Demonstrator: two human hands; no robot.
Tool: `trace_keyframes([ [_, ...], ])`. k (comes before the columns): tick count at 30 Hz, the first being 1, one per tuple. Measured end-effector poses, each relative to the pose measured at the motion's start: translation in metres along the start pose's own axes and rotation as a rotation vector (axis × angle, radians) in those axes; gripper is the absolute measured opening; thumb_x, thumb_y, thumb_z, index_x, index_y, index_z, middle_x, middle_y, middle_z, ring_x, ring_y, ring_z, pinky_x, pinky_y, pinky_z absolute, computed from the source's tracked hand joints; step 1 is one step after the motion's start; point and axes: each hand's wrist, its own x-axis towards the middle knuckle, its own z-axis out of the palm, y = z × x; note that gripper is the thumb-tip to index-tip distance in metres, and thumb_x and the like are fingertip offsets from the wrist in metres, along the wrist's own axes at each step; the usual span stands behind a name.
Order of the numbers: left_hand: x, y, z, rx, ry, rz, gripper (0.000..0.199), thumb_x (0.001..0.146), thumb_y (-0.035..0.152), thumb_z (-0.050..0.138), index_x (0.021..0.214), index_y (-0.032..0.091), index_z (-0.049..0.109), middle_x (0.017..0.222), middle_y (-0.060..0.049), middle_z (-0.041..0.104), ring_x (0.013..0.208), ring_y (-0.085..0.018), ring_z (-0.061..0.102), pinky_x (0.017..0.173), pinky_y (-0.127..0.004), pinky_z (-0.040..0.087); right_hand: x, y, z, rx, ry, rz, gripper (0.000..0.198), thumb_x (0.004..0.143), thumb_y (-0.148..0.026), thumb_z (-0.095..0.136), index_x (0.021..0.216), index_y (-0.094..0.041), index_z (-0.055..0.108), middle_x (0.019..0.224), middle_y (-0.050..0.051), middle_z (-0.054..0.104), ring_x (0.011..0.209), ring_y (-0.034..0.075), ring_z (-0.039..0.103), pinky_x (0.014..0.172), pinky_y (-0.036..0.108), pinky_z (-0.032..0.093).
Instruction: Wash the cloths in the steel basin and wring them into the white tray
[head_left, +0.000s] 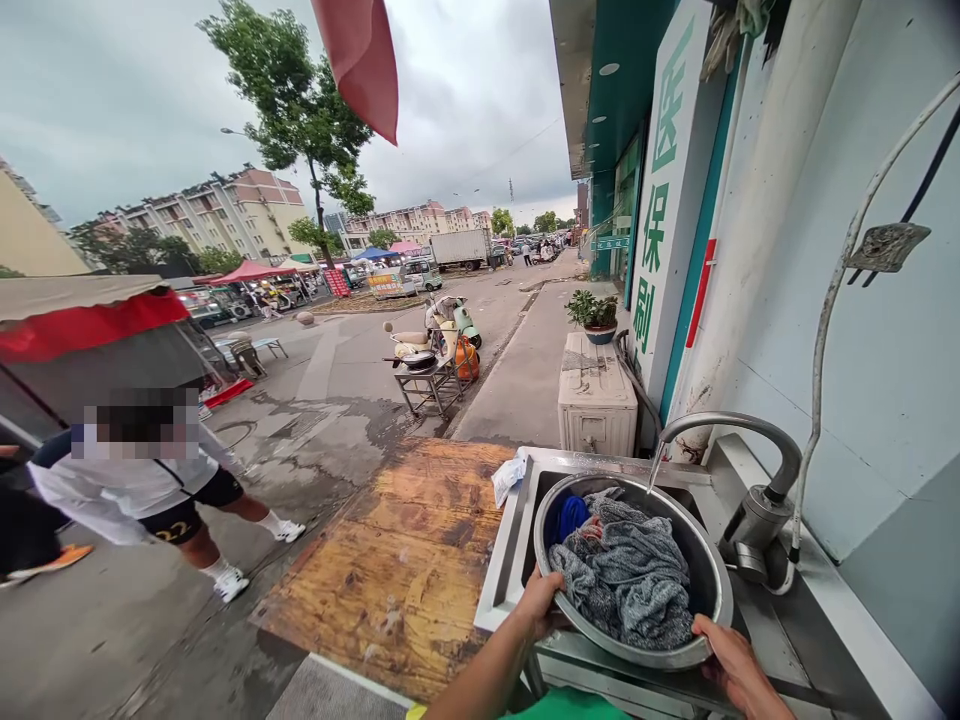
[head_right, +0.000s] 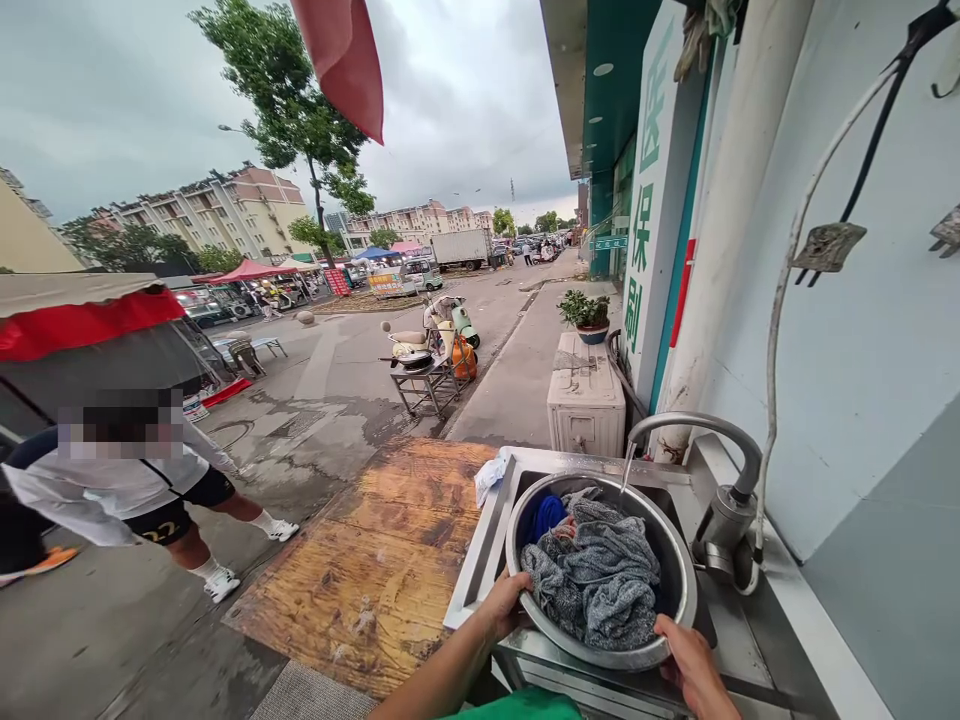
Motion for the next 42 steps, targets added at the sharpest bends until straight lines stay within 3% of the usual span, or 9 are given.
trace_keyframes([
  [13,-0.006,0.004,0.003,0.002,0.004,0.012,0.041,0.053,0.015,0.062,0.090,0.023,0.048,0.059,0.006,0.044,0.050,-0.013,0.048,0.062,-0.034,0.050,-0.002,-0.002,0.000,0.004,0.006,0.006,0.017,0.065,-0.020,0.065,0.060,-0.021,0.049,0.049,-0.001,0.049,0.045,0.014,0.048,0.042,0.025,0.040],
  [24,0.004,-0.002,-0.001,-0.013,-0.033,0.012,0.048,0.052,0.012,0.054,0.098,0.023,0.049,0.062,0.005,0.048,0.053,-0.015,0.050,0.064,-0.037,0.052,0.007,0.002,0.000,0.013,0.003,0.033,0.014,0.076,-0.018,0.064,0.065,-0.017,0.055,0.049,-0.002,0.050,0.045,0.012,0.047,0.040,0.023,0.041],
  [35,0.002,0.000,-0.003,-0.011,-0.042,0.022,0.050,0.054,0.012,0.055,0.101,0.023,0.047,0.065,0.006,0.050,0.054,-0.014,0.052,0.068,-0.038,0.054,0.009,0.004,-0.001,0.009,0.007,0.015,0.013,0.074,-0.019,0.066,0.065,-0.017,0.056,0.049,-0.002,0.050,0.044,0.013,0.049,0.041,0.024,0.041],
  [42,-0.002,0.005,-0.003,0.066,-0.005,0.015,0.049,0.058,0.009,0.055,0.102,0.024,0.044,0.056,0.008,0.045,0.045,-0.012,0.048,0.053,-0.027,0.050,-0.006,-0.004,0.003,0.043,0.011,-0.033,0.015,0.067,-0.013,0.061,0.058,-0.018,0.050,0.042,-0.004,0.045,0.039,0.011,0.043,0.034,0.023,0.036],
])
